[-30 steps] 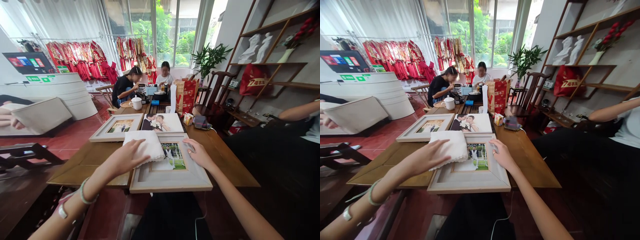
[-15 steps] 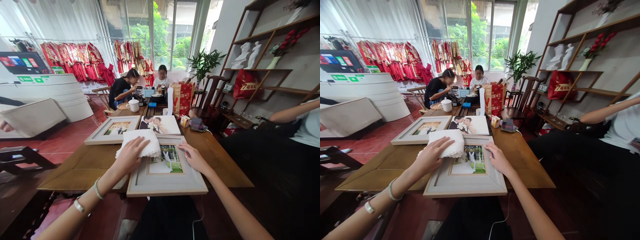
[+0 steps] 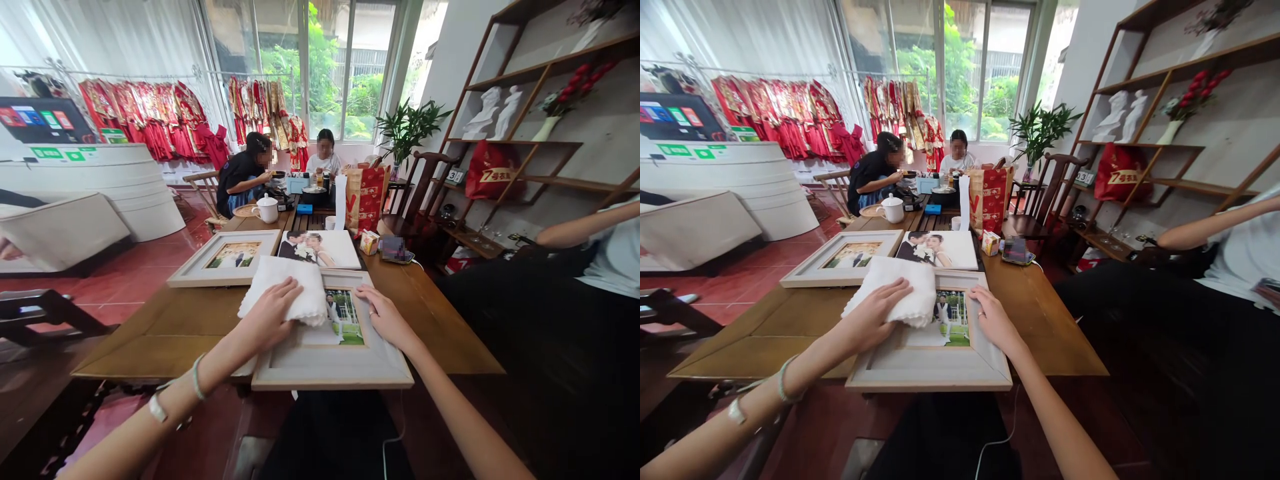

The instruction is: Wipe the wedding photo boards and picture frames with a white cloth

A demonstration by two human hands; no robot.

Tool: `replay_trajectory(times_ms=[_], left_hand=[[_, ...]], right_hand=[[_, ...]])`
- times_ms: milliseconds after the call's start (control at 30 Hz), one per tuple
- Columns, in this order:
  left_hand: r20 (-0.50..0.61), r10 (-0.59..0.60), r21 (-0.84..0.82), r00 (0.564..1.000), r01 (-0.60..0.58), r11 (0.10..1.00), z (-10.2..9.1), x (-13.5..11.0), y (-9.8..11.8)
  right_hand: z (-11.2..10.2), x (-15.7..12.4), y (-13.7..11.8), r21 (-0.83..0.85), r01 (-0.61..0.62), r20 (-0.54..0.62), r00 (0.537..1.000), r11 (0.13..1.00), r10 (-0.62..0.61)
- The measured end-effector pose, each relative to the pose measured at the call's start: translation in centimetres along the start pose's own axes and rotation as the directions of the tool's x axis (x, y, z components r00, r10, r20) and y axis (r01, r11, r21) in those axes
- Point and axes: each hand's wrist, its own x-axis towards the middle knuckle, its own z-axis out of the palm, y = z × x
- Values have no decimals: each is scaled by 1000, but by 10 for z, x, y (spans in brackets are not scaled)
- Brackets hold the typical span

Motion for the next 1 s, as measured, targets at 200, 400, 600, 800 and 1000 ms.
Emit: replay_trajectory(times_ms=[200, 400, 600, 800, 1000], left_hand=[[16, 37, -14, 999, -37, 999, 4, -72, 41], [-10, 4, 35, 1000, -3, 999, 13, -59, 37], [-101, -70, 25, 992, 73, 997, 10, 12, 1], [-117, -75, 6, 990, 76, 997, 14, 42, -20], [197, 8, 9, 980, -10, 1000, 4, 11, 27]], right_hand=[[0, 1, 0, 0, -38, -24, 999, 999, 38], [-6, 1, 5, 31, 5, 31, 1000, 999, -6], [-7, 2, 8, 65, 26, 68, 997, 998, -30], [-1, 2, 13, 133, -2, 30, 1000, 991, -2], [5, 1, 15, 148, -14, -37, 999, 989, 19]])
